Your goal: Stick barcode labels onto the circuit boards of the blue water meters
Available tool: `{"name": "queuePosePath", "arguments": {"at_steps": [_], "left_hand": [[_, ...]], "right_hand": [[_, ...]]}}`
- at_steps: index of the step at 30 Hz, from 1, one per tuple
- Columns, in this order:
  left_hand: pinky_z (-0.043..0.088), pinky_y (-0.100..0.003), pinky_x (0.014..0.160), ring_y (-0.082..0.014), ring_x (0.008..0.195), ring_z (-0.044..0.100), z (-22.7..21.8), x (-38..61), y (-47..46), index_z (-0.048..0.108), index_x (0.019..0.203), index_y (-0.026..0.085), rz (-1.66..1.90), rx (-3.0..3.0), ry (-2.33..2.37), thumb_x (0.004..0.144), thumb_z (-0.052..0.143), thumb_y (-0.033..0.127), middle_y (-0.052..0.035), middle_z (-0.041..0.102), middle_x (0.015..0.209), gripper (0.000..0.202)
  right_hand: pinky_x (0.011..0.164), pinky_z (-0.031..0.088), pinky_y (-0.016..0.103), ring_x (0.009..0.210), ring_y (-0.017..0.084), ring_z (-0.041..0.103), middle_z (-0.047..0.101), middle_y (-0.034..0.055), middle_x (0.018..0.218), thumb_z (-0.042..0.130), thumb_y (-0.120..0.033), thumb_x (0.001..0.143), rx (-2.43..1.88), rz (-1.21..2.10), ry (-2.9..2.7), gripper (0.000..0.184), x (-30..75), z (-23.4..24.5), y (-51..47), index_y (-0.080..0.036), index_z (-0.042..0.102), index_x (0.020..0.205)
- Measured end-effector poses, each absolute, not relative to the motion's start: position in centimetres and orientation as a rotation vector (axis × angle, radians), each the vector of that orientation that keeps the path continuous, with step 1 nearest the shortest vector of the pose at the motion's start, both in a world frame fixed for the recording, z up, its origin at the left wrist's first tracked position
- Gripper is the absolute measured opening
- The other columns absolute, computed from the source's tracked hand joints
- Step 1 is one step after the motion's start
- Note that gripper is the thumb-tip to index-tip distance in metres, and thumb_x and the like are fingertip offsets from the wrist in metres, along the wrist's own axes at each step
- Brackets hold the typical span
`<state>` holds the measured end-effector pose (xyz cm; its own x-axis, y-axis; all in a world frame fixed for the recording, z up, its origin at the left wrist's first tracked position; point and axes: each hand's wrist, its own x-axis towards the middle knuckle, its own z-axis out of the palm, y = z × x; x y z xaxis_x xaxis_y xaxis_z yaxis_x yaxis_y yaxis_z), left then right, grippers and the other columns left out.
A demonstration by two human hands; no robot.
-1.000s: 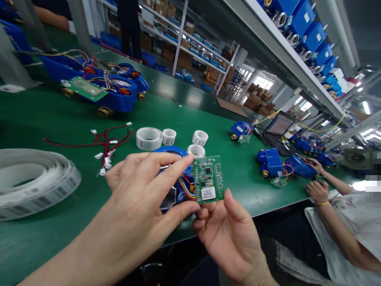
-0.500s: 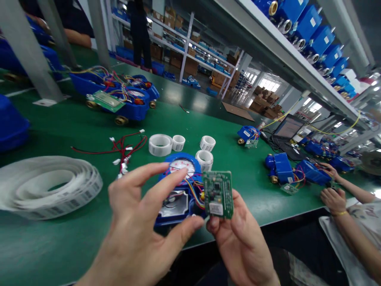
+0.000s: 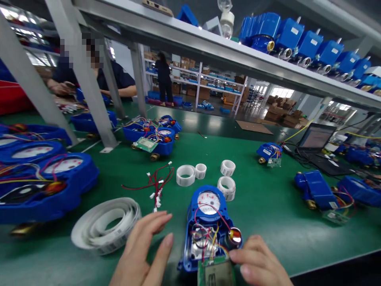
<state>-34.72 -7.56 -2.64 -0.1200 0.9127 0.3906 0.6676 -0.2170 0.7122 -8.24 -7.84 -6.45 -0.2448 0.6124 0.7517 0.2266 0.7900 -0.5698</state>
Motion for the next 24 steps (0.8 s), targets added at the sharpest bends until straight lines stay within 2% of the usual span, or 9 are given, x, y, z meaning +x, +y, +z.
{"name": "queuePosePath", "arguments": {"at_steps": [2,4,7,10,12,15,17,19,24], "left_hand": [[0.051,-0.048,0.098,-0.0269,0.115,0.059,-0.7,-35.8,-4.6,0.056,0.118,0.027,1.059,2.196,1.770,0.096,0.044,0.036,-0.0092,0.059,0.123,0.026],[0.051,-0.047,0.097,-0.0273,0.112,0.060,1.1,-36.0,-1.4,0.058,0.118,0.019,0.836,2.385,1.781,0.097,0.041,0.030,-0.0119,0.063,0.120,0.030],[0.049,-0.047,0.097,-0.0281,0.107,0.062,2.4,-34.8,2.3,0.064,0.114,0.017,0.686,2.469,1.765,0.094,0.042,0.019,-0.0110,0.067,0.116,0.030],[0.050,-0.044,0.095,-0.0269,0.106,0.063,2.6,-33.7,2.9,0.064,0.116,0.018,0.572,2.508,1.767,0.092,0.043,0.014,-0.0087,0.069,0.117,0.033],[0.050,-0.042,0.094,-0.0250,0.105,0.063,2.6,-34.0,2.2,0.062,0.121,0.019,0.511,2.511,1.799,0.093,0.041,0.014,-0.0078,0.068,0.120,0.035],[0.050,-0.046,0.093,-0.0273,0.104,0.063,2.7,-35.5,1.4,0.062,0.120,0.015,0.399,2.494,1.899,0.095,0.040,0.015,-0.0121,0.068,0.116,0.034],[0.049,-0.050,0.092,-0.0292,0.104,0.062,2.9,-36.5,2.3,0.062,0.118,0.013,0.300,2.505,1.935,0.094,0.043,0.014,-0.0142,0.068,0.114,0.031],[0.050,-0.050,0.092,-0.0282,0.108,0.061,3.0,-36.8,4.2,0.061,0.119,0.014,0.174,2.556,1.887,0.093,0.051,0.016,-0.0124,0.065,0.118,0.028],[0.049,-0.050,0.096,-0.0260,0.113,0.059,3.2,-35.8,10.0,0.064,0.111,0.018,-0.218,2.663,1.635,0.090,0.063,0.032,-0.0086,0.063,0.122,0.025]], "right_hand": [[0.069,0.051,0.040,0.076,0.022,0.072,0.080,0.0031,0.101,0.074,-0.033,0.084,-0.608,0.402,-1.833,0.047,-8.0,-7.4,-7.7,-0.045,0.058,0.126],[0.069,0.053,0.042,0.076,0.024,0.072,0.079,0.0038,0.100,0.076,-0.033,0.081,-0.621,0.418,-1.836,0.035,-7.8,-8.3,-7.6,-0.041,0.064,0.113],[0.072,0.055,0.045,0.079,0.025,0.072,0.078,0.0053,0.100,0.077,-0.033,0.078,-0.701,0.392,-1.748,0.027,-7.4,-8.6,-7.7,-0.037,0.066,0.102],[0.076,0.057,0.045,0.083,0.025,0.072,0.077,0.0056,0.101,0.079,-0.024,0.076,-0.731,0.305,-1.640,0.042,-6.9,-7.6,-7.9,-0.036,0.064,0.113],[0.074,0.059,0.040,0.083,0.023,0.071,0.076,0.0060,0.100,0.076,-0.014,0.076,-0.741,0.278,-1.602,0.050,-6.4,-6.6,-7.8,-0.032,0.063,0.121],[0.067,0.060,0.031,0.078,0.019,0.068,0.074,0.0062,0.097,0.068,-0.004,0.077,-0.766,0.316,-1.588,0.052,-5.7,-5.5,-7.2,-0.028,0.063,0.123],[0.068,0.060,0.029,0.077,0.017,0.067,0.073,0.0060,0.096,0.065,-0.001,0.078,-0.820,0.355,-1.588,0.052,-5.4,-5.4,-6.9,-0.026,0.062,0.123],[0.073,0.060,0.027,0.078,0.015,0.067,0.072,0.0057,0.099,0.064,-0.001,0.079,-0.894,0.379,-1.575,0.051,-5.2,-5.7,-6.7,-0.025,0.062,0.124],[0.079,0.059,0.027,0.085,0.015,0.067,0.071,0.0054,0.103,0.065,-0.001,0.080,-0.918,0.426,-1.577,0.050,-5.1,-6.6,-7.0,-0.025,0.061,0.124]]}}
